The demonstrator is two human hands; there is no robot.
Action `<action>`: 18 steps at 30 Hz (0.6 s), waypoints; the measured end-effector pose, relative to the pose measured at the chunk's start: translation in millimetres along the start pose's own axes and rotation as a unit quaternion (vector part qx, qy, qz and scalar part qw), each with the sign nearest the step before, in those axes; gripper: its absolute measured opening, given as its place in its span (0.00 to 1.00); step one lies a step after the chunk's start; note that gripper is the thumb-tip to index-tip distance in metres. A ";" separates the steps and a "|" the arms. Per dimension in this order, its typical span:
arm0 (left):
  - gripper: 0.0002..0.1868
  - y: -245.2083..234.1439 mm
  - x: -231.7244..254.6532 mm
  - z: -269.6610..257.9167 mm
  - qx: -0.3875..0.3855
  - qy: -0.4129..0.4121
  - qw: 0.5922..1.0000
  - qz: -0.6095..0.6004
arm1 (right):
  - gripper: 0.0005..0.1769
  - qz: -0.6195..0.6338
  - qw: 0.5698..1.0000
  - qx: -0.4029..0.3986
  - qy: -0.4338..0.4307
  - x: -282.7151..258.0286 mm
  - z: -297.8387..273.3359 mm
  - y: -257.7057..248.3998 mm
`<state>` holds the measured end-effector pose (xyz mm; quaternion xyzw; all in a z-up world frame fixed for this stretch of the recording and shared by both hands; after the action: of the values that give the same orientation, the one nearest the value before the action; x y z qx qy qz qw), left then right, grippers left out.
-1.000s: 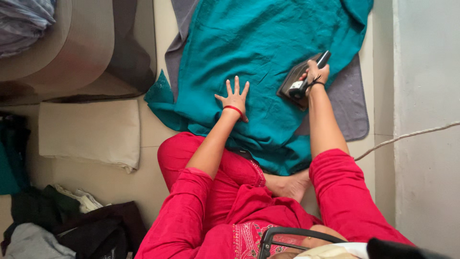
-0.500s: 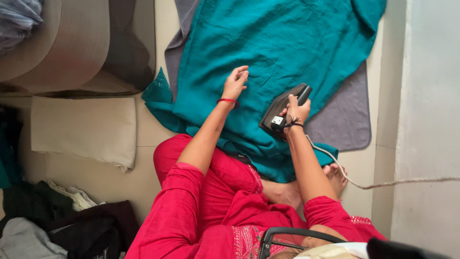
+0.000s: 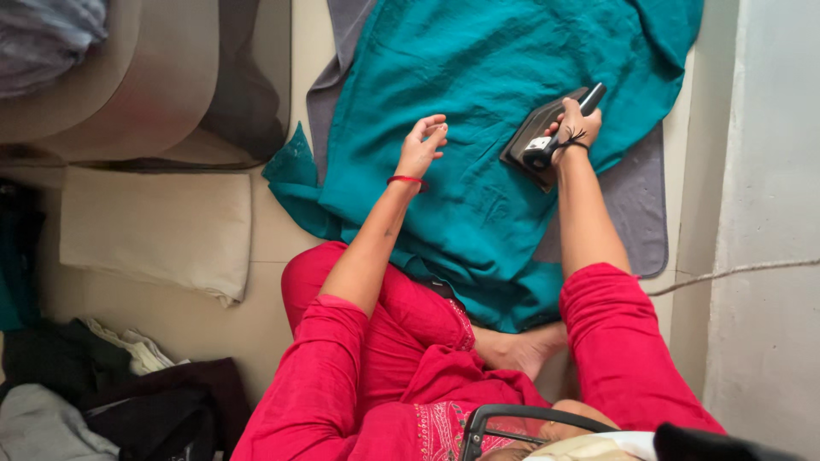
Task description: The person irons a teal garment laid out on a grey mat on the floor. They use an electric iron to smooth the fabric, frequently adjusting the garment with their left hand while ironing with their right hand. The person sits cross-legged on the floor during the task.
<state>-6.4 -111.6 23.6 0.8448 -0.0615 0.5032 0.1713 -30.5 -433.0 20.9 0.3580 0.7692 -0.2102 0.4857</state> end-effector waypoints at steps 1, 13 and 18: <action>0.25 -0.8 2.8 0.1 0.003 0.009 1.000 0.001 | 0.15 -0.013 1.000 -0.002 -0.002 1.3 2.1 -1.6; 0.25 -1.2 0.5 -1.8 0.018 0.007 0.999 0.025 | 0.14 -0.244 0.951 -0.191 -0.021 20.4 -124.4 -23.2; 0.24 -0.2 2.2 -3.2 0.031 0.009 0.998 0.044 | 0.12 -0.237 0.963 -0.130 0.000 20.0 -174.1 -15.6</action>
<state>-7.9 -110.1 26.8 0.8416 -0.0817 0.5195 0.1229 -151.6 -319.4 79.1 0.0992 0.8525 -0.2176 0.4648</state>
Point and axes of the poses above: each hand's wrist, its own z-axis towards the middle knuckle, its own y-axis out of the palm, x = y × z, the point moved 1 cm from there along z, towards the middle knuckle, and after that the axes turned 5 degrees about -x, right-handed, at the moved point
